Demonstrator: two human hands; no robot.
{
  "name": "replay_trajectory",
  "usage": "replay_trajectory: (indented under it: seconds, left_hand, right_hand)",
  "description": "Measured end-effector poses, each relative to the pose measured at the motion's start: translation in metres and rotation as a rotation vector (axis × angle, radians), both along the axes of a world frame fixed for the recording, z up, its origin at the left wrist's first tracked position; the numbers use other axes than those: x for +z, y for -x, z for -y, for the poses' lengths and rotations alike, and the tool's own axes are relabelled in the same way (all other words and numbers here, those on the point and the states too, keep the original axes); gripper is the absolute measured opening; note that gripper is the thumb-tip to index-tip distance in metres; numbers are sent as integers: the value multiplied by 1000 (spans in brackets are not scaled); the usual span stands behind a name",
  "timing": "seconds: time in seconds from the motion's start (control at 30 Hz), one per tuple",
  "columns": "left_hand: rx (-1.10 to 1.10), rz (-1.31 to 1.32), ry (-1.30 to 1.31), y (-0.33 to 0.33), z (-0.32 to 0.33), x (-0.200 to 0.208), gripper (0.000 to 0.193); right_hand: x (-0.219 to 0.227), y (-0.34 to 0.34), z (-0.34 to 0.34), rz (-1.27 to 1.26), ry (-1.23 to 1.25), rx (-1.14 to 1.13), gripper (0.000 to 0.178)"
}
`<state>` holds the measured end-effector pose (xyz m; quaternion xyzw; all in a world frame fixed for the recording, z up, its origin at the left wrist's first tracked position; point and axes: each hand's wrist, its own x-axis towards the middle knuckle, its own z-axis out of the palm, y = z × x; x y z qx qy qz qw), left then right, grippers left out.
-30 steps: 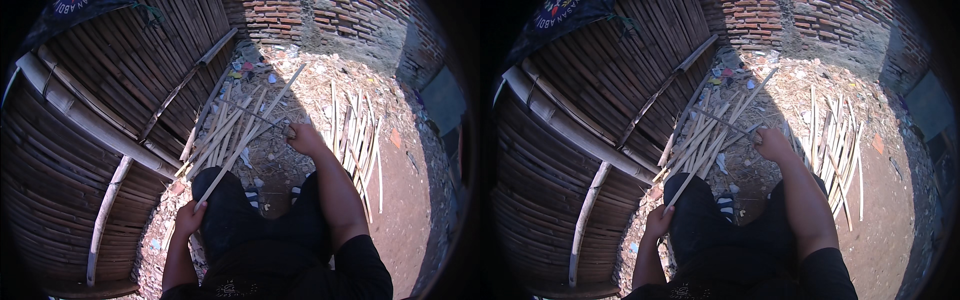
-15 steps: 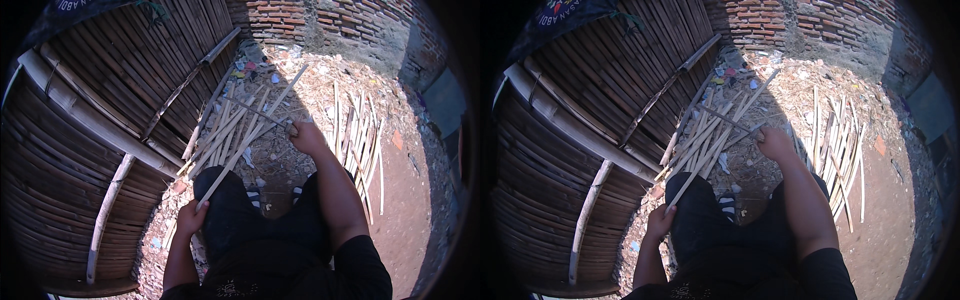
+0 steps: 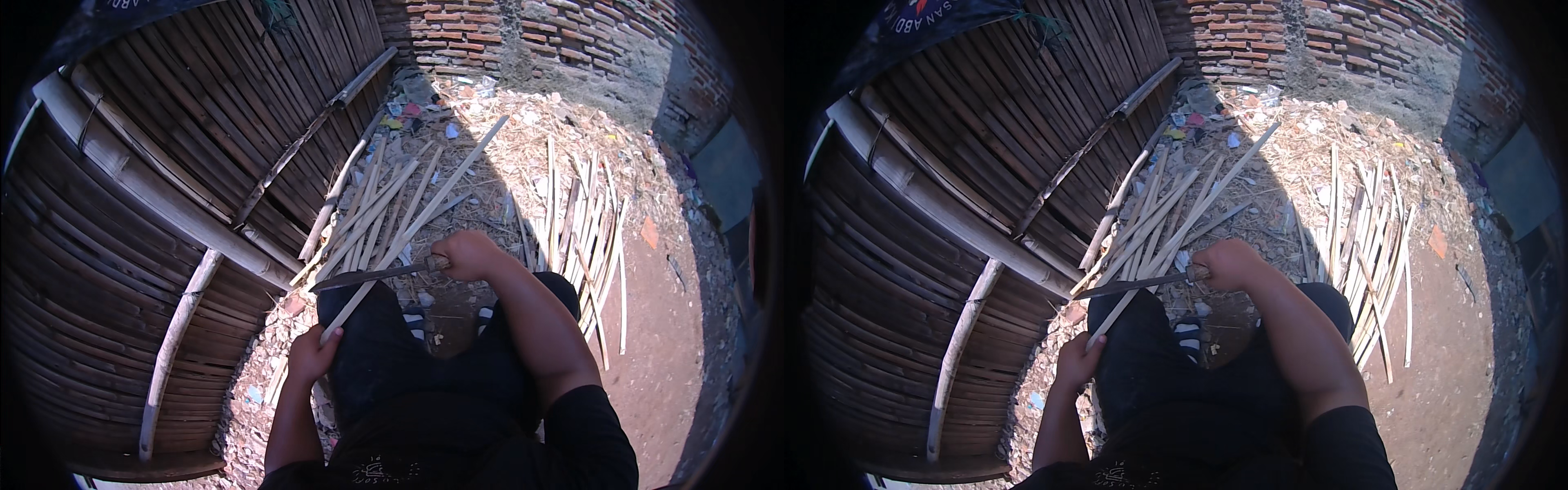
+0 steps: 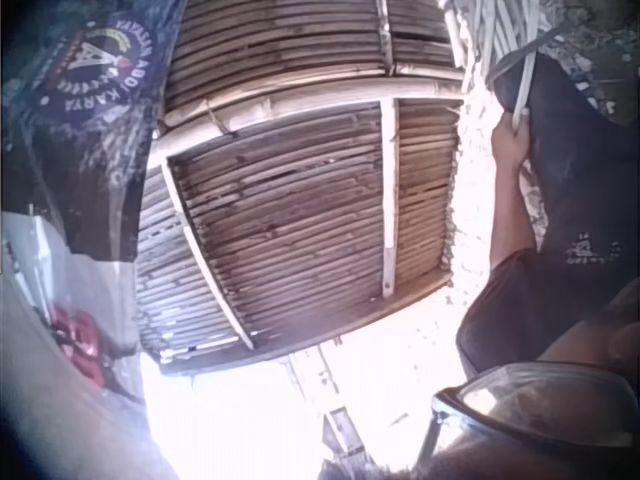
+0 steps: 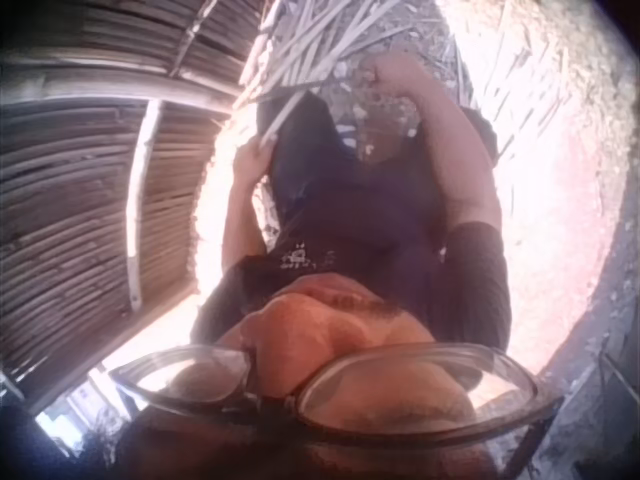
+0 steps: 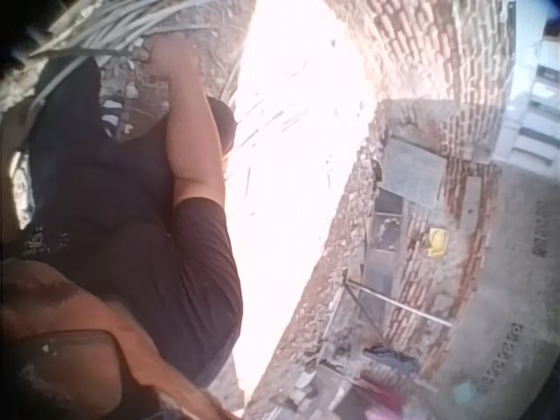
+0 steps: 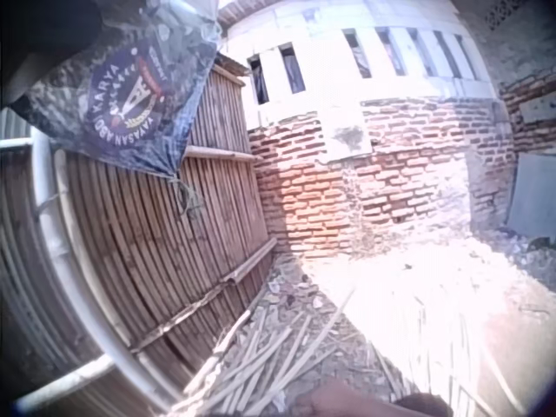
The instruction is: The person shaves a bamboo strip using a blade held in one hand, while supporting the strip on their lap with the other hand.
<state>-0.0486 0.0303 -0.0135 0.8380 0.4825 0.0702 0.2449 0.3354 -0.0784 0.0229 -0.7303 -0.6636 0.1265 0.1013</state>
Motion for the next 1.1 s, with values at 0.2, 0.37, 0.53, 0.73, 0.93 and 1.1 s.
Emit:
replay_trajectory:
  seconds: [0.2, 0.37, 0.53, 0.73, 0.93, 1.1]
  left_hand:
    - [-16, 96, -38, 0, 2, -6, 58]
    - [-37, 68, -19, -1, -2, -4, 59]
    - [-31, 102, 13, 1, -2, -6, 59]
    - [-17, 56, 4, 3, -6, -6, 59]
    - [-14, 112, 35, 4, -4, -9, 59]
    - [-47, 77, 39, 0, -8, -6, 59]
  right_hand:
    - [-3, -35, 12, -25, -179, -322, 30]
    - [-1, -63, 23, -149, -253, -699, 33]
    - [-12, -42, 17, -90, -224, -355, 32]
    - [4, 2, 2, 29, -38, 27, 28]
    - [-13, -42, 10, -14, -209, -386, 30]
    - [-7, -63, 24, -105, -252, -570, 33]
